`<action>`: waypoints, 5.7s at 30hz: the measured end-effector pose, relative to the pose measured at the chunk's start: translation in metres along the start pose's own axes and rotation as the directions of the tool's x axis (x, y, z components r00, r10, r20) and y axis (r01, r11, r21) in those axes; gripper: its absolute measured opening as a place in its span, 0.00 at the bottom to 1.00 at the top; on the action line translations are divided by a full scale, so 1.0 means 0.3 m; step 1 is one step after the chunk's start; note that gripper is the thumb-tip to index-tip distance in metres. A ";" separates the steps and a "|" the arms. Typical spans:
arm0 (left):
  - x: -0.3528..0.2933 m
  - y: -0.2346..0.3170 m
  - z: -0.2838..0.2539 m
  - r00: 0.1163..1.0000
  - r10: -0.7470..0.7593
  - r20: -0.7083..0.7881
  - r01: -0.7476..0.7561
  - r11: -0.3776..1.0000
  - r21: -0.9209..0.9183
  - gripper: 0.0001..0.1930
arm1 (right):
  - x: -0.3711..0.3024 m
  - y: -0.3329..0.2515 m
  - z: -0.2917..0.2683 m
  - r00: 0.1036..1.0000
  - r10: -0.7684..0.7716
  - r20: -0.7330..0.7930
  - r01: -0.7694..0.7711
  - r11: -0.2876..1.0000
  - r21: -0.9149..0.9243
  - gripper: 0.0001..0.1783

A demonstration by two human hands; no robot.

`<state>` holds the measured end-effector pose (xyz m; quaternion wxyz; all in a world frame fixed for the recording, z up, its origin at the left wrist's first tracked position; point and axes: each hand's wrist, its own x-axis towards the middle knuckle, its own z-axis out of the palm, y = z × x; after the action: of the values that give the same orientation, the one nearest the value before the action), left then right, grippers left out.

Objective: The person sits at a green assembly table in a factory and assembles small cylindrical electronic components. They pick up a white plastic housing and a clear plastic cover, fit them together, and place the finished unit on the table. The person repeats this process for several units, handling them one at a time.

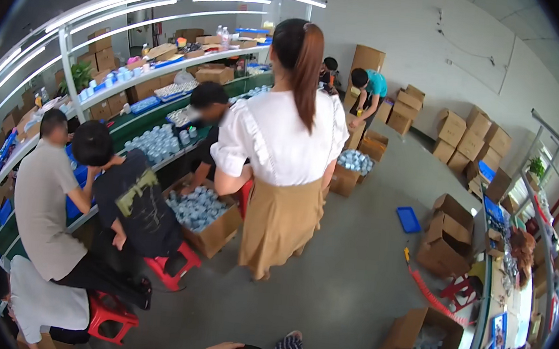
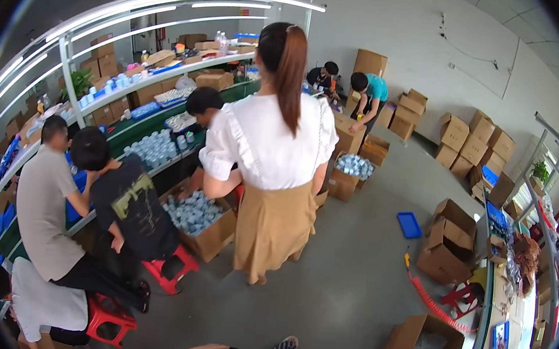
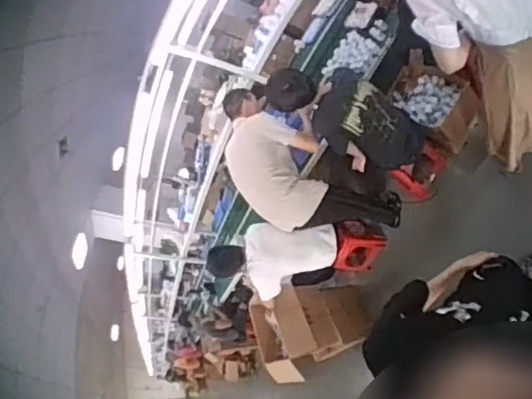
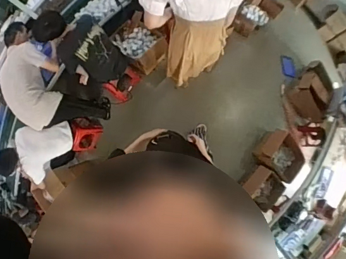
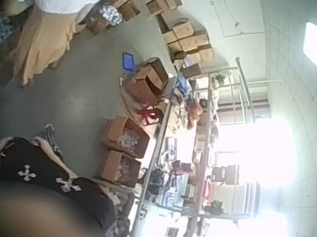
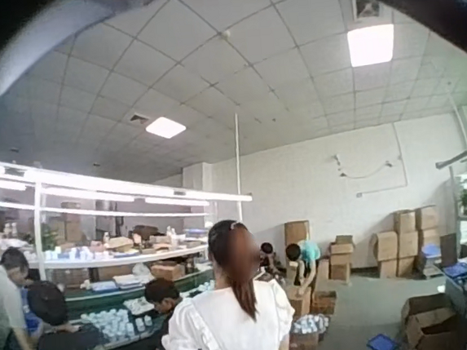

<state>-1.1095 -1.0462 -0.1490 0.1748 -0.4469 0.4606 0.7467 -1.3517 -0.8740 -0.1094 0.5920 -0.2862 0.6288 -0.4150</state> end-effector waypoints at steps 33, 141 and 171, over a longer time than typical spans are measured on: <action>0.803 0.901 -0.467 0.786 0.166 -0.595 0.064 0.936 0.345 0.20 | 1.358 -1.030 -0.741 0.906 -0.054 0.420 0.376 0.559 -0.739 0.17; 0.631 1.332 -2.594 0.730 -0.342 -0.592 -0.653 -0.096 -0.751 0.23 | 2.996 -2.703 1.556 0.293 -0.955 0.039 0.891 0.287 0.351 0.11; -0.559 1.968 -1.589 0.048 0.547 -0.836 -0.839 0.476 0.263 0.08 | 2.084 -2.114 0.439 0.212 -0.713 0.668 0.946 0.322 0.044 0.23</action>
<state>-1.1748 -1.7272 0.2199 -0.5329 -0.4803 0.5177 0.4662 -1.3903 -1.7423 0.1253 0.3542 -0.8008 0.2172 -0.4313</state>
